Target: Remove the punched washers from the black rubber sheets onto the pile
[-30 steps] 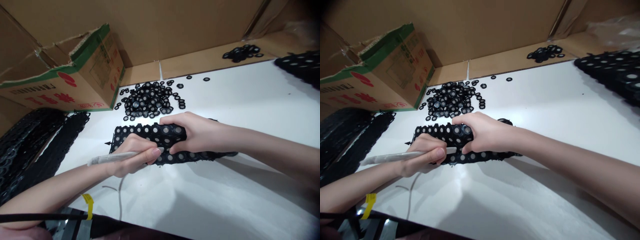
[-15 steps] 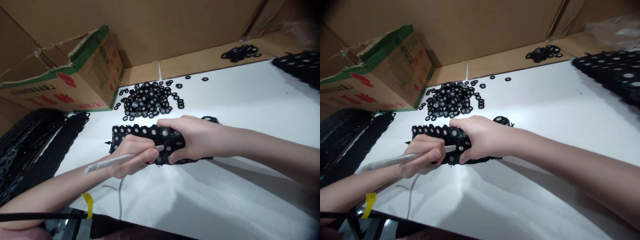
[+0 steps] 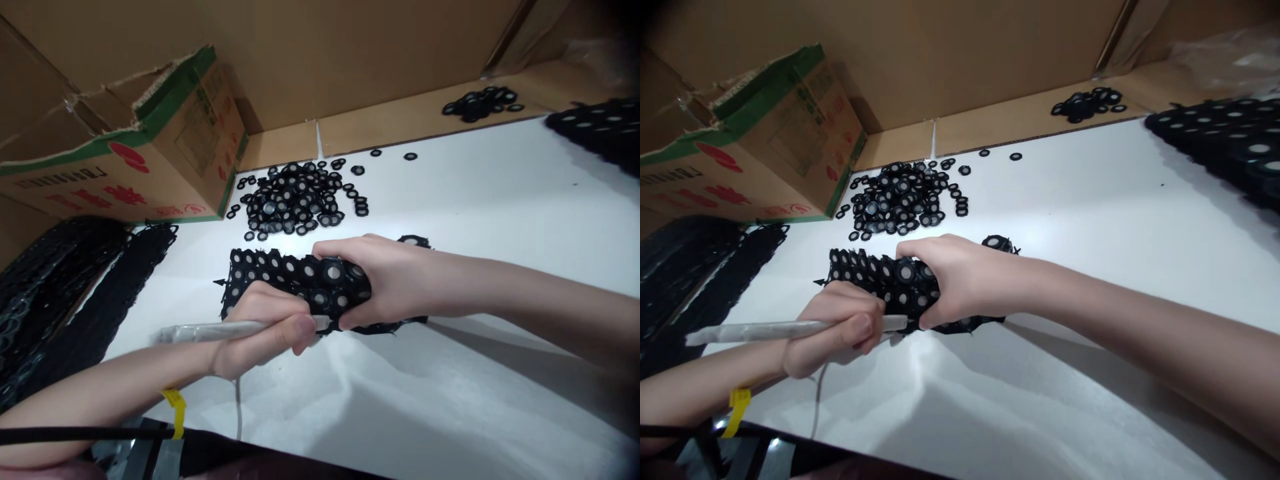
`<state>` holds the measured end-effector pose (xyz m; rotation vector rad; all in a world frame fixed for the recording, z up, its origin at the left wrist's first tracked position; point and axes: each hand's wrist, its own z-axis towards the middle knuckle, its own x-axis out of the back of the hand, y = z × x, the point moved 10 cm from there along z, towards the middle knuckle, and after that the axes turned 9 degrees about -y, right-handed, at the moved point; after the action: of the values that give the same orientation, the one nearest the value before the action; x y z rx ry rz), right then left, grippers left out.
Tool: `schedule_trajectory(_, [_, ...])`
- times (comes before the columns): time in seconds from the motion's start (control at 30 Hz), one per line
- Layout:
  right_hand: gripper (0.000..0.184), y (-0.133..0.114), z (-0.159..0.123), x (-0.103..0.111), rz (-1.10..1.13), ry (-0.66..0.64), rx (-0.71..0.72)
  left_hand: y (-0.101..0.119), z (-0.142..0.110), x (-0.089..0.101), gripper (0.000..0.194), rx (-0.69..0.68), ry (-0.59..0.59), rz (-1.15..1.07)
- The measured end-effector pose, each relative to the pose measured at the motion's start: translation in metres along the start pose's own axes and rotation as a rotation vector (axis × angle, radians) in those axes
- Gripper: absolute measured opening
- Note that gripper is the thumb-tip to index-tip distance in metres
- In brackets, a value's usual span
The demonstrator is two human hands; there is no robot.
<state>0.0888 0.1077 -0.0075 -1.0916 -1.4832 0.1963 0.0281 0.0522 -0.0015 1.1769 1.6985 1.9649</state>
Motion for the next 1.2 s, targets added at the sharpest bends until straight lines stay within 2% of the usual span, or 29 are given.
schedule_trajectory(0.2, [0.038, 0.001, -0.001, 0.001, -0.001, 0.008, -0.001, 0.001, 0.0, 0.0, 0.039, -0.009, 0.013, 0.002])
schedule_trajectory(0.37, [0.037, 0.0, 0.0, 0.0, 0.005, -0.012, 0.012, -0.004, 0.002, -0.003, 0.041, 0.045, -0.036, 0.001])
schedule_trajectory(0.63, [0.034, 0.001, 0.001, -0.002, 0.031, -0.03, -0.023, -0.005, 0.004, -0.003, 0.041, 0.027, -0.073, -0.007])
schedule_trajectory(0.83, [0.033, -0.001, 0.001, 0.0, 0.015, -0.023, -0.003, -0.007, 0.003, -0.001, 0.042, 0.053, -0.047, -0.011])
schedule_trajectory(0.97, [0.032, -0.001, 0.0, -0.002, 0.03, -0.058, -0.017, -0.003, 0.001, -0.001, 0.042, 0.049, -0.018, -0.017])
schedule_trajectory(1.2, [0.03, -0.002, 0.001, -0.003, 0.06, -0.074, 0.004, 0.009, 0.002, -0.006, 0.037, 0.017, -0.057, 0.072])
